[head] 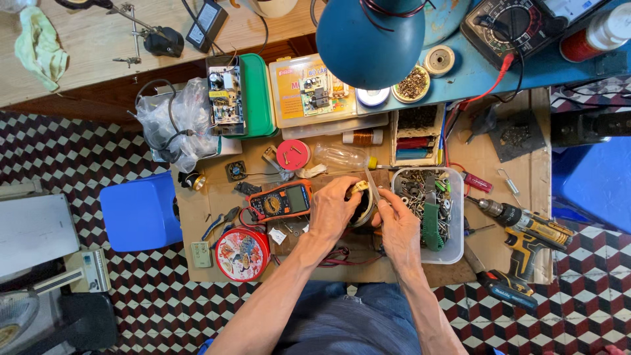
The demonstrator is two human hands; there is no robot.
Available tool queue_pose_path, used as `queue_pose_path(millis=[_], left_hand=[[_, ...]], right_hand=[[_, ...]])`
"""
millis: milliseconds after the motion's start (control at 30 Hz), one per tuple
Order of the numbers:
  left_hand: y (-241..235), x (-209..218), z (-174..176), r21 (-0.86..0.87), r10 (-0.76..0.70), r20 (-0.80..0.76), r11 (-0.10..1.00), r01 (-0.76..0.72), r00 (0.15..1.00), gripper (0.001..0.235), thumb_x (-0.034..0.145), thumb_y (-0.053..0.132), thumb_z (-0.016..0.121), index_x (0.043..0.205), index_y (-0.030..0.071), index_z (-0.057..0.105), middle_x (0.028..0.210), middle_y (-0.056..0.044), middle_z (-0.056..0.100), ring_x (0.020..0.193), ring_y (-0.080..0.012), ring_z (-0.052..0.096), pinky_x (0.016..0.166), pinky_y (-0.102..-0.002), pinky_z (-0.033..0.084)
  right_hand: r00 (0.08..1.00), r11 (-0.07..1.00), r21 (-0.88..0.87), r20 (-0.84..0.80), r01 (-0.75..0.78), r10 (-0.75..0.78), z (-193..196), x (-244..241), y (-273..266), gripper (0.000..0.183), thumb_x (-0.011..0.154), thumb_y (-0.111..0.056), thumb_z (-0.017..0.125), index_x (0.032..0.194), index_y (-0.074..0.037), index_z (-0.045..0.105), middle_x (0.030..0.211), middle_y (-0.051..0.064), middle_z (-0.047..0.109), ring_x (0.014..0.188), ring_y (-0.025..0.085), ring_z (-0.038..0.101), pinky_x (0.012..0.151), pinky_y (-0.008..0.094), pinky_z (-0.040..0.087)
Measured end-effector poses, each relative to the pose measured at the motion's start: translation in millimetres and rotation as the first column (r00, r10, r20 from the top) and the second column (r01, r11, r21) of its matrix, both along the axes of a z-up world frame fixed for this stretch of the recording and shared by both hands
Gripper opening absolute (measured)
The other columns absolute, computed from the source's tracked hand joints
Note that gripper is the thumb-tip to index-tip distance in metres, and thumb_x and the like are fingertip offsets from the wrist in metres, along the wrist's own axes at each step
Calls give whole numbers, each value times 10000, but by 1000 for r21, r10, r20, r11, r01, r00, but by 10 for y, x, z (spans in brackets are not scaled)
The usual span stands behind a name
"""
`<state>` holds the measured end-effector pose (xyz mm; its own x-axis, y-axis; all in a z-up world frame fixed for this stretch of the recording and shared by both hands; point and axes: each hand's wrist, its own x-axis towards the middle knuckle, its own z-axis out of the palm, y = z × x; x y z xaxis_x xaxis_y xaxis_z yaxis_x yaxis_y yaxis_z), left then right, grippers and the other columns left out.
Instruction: The person opens a package of electrical components, uses a power drill on a small white plastic part, and then uses a multimeter to test the component. They then use a screwdriver to adjust a small yellow plastic part.
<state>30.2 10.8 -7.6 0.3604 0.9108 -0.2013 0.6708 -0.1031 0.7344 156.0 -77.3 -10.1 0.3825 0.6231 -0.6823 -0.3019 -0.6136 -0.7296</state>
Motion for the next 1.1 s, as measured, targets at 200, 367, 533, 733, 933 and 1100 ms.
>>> queue_pose_path(millis=[200,367,533,733,933,1100], left_hand=[[-2,19,11,0,42,9,999,-42,999,231,865,102,740,1091,54,741,1097,-135,706,956,-336,719,830,-393,576],[-11,-54,35,38,-53,-5,998,53,999,236,856,97,739,1085,43,737,1129,-120,708,967,-335,717,840,-385,577],[-137,-135,123,72,-95,-28,993,97,995,225,863,63,718,1087,35,719,1145,-119,687,954,-344,703,816,-398,570],[-176,-150,155,99,-89,-29,991,91,996,252,874,57,729,1126,55,716,1082,-119,683,926,-332,699,795,-401,567],[-222,-154,68,130,-100,-63,986,107,993,311,860,60,740,1170,63,711,1020,-128,716,901,-324,696,788,-396,566],[-250,-223,-25,175,-103,-46,978,109,994,339,861,67,750,1198,69,718,1014,-118,731,928,-310,700,808,-390,568]], right_hand=[[995,999,-2,-80,52,-52,-260,11,20,349,974,-247,639,1249,-41,697,717,-63,585,572,20,431,489,211,341],[992,997,-14,-103,73,-74,-498,-255,-98,251,961,-240,687,975,9,707,650,-59,577,574,32,450,513,219,331],[977,979,-195,-190,57,-95,-294,-440,-356,308,996,-273,665,938,28,694,622,-29,505,512,79,392,464,254,290],[995,997,-49,-75,56,-60,-76,-74,-173,359,1017,-240,538,1319,-99,672,657,-40,514,535,39,398,460,225,301],[997,997,31,-27,-73,74,55,-144,-174,386,1022,-225,537,1374,-123,657,678,-50,523,612,28,469,534,206,391],[996,995,-47,-40,-84,82,61,-195,-242,392,1014,-229,563,1380,-129,661,674,-36,508,601,50,443,519,231,379]])
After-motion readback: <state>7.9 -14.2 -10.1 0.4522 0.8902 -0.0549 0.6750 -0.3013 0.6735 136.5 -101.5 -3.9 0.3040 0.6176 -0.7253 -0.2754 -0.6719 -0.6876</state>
